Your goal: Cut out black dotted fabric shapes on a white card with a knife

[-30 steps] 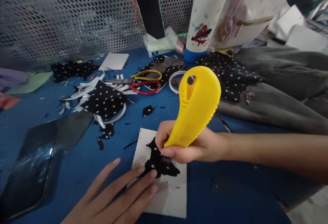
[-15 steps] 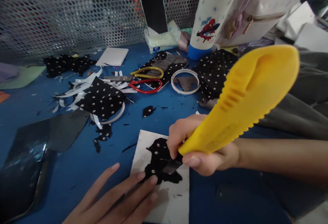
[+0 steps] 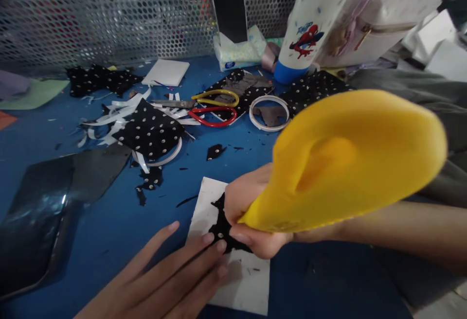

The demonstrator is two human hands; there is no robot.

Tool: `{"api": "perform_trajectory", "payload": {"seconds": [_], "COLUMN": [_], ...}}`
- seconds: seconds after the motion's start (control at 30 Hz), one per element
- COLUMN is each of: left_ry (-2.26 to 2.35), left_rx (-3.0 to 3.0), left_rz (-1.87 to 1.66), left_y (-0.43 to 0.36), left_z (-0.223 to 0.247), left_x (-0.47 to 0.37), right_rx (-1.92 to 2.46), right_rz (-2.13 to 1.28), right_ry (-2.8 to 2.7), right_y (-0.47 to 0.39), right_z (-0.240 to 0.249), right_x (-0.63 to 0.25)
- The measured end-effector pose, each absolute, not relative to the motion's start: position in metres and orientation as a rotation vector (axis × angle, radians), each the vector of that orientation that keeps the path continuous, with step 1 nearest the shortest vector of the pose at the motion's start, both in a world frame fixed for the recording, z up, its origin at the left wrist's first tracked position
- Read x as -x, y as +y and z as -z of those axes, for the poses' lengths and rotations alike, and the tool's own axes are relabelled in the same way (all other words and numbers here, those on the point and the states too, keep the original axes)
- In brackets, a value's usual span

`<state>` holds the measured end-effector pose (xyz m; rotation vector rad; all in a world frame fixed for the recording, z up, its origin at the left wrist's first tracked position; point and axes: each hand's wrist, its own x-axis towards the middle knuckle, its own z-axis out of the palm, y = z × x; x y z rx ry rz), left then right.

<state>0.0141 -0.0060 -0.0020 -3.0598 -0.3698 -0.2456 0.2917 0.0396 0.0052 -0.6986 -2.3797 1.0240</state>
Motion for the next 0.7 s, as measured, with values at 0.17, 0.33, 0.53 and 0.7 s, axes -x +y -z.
{"api": "perform_trajectory", "payload": {"seconds": [0.17, 0.33, 0.53, 0.7], "left_ry": [-0.399, -0.380, -0.457, -0.472], "left_rx": [3.059, 3.058, 3.052, 3.049], "left_rz": [0.214, 0.188, 0.211, 0.154], "left_y": [-0.010, -0.009, -0.013, -0.014], "left_z": [0.002, 0.003, 0.004, 0.005], "left_x": [-0.013, -0.014, -0.014, -0.014], "right_rx": [0.676, 0.640, 0.689, 0.683], "right_rz": [-1.128, -1.137, -1.121, -1.093], "right_ry": [-2.222, -2.142, -1.869, -2.010], "right_y": [0.043, 0.044, 0.041, 0.041], "right_z": [0.000, 0.000, -0.001, -0.003], "right_x": [-0.279, -0.278, -0.285, -0.286]}}
